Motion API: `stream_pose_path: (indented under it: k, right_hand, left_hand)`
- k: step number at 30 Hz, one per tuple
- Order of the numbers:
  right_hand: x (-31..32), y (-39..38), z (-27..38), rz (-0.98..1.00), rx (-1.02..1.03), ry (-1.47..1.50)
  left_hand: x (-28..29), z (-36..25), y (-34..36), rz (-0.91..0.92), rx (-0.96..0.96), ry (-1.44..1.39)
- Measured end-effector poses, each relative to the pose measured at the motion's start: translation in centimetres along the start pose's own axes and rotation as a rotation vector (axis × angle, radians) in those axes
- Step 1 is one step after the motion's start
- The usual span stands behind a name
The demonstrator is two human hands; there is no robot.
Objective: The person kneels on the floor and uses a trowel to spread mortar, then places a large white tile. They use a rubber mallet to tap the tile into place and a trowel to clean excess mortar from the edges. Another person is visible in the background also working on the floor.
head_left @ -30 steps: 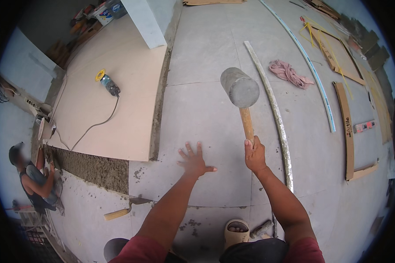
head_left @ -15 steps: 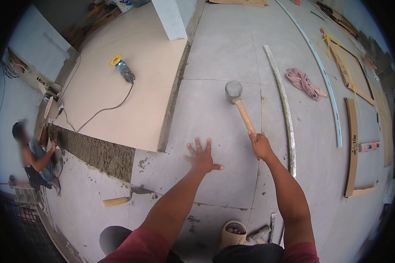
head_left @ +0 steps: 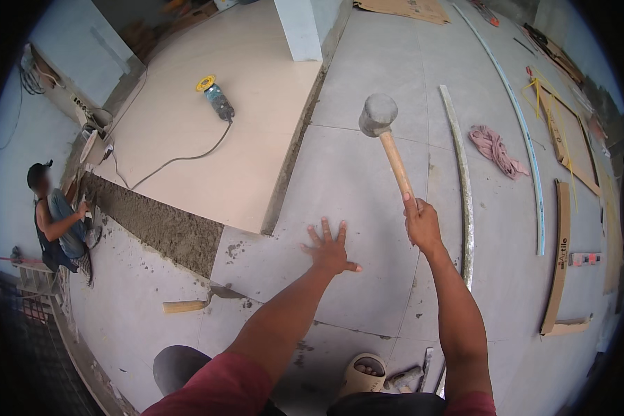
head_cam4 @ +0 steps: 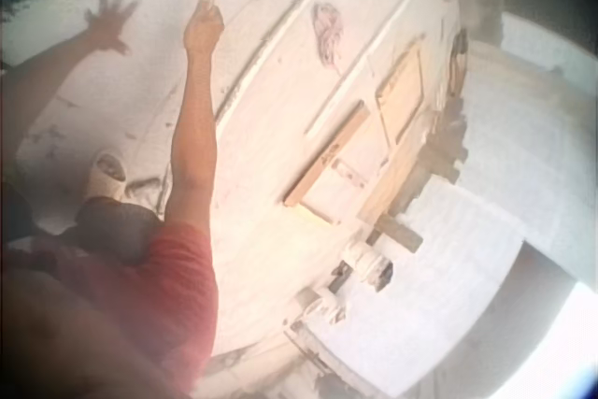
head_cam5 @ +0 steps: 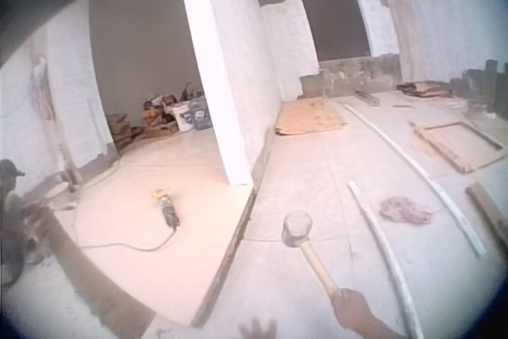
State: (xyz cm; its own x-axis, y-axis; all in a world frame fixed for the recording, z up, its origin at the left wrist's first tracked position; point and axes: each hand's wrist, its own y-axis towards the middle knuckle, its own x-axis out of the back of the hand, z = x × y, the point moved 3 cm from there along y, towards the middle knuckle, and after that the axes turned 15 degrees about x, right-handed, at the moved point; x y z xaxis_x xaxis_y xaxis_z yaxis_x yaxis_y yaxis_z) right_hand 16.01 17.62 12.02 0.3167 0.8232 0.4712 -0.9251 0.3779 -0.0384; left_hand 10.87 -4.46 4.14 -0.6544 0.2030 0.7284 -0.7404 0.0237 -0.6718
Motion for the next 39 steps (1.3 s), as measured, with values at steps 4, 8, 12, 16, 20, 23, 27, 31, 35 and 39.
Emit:
stream_pose_path:
  k: [4,8,12,16,20,23,27,31,35,39]
  right_hand:
    - [0.7,-2.0,4.2,-0.257,0.366,0.162]
    - [-1.8,-6.2,-6.3,-0.212,0.282,-0.015]
    - [-0.2,-3.1,-5.8,-0.048,0.065,-0.127]
    - [3.7,-5.1,7.4,-0.154,0.167,0.252]
    - [6.5,-10.1,8.3,-0.391,0.405,0.307]
    - [5.6,-13.0,3.9,-0.460,0.484,0.322]
    - [0.9,-12.9,-10.1,-0.109,0.012,-0.185]
    - [2.6,-7.3,-0.1,-0.147,0.055,0.098]
    - [2.8,-9.3,2.8,-0.305,0.266,0.315]
    - [0.8,-12.1,-7.7,-0.276,0.201,-0.033]
  left_hand:
    - [-0.6,1.7,0.7,-0.012,-0.006,-0.059]
    - [-0.7,-0.3,0.1,-0.018,-0.054,-0.077]
    - [-0.2,-0.5,0.1,-0.019,-0.050,-0.073]
    - [-1.6,1.3,0.2,-0.136,-0.040,-0.041]
    - [-5.9,-0.2,-6.3,-0.063,-0.111,0.000]
    - [-7.8,-1.2,-8.2,0.019,-0.129,-0.046]
    - [-9.1,-2.0,-7.5,0.001,-0.125,-0.056]
    - [-8.7,-0.4,-7.2,0.012,-0.076,-0.055]
    - [-8.6,-0.6,-7.1,0.013,-0.087,-0.074]
    - [-8.9,-2.1,-7.8,-0.015,-0.122,-0.069]
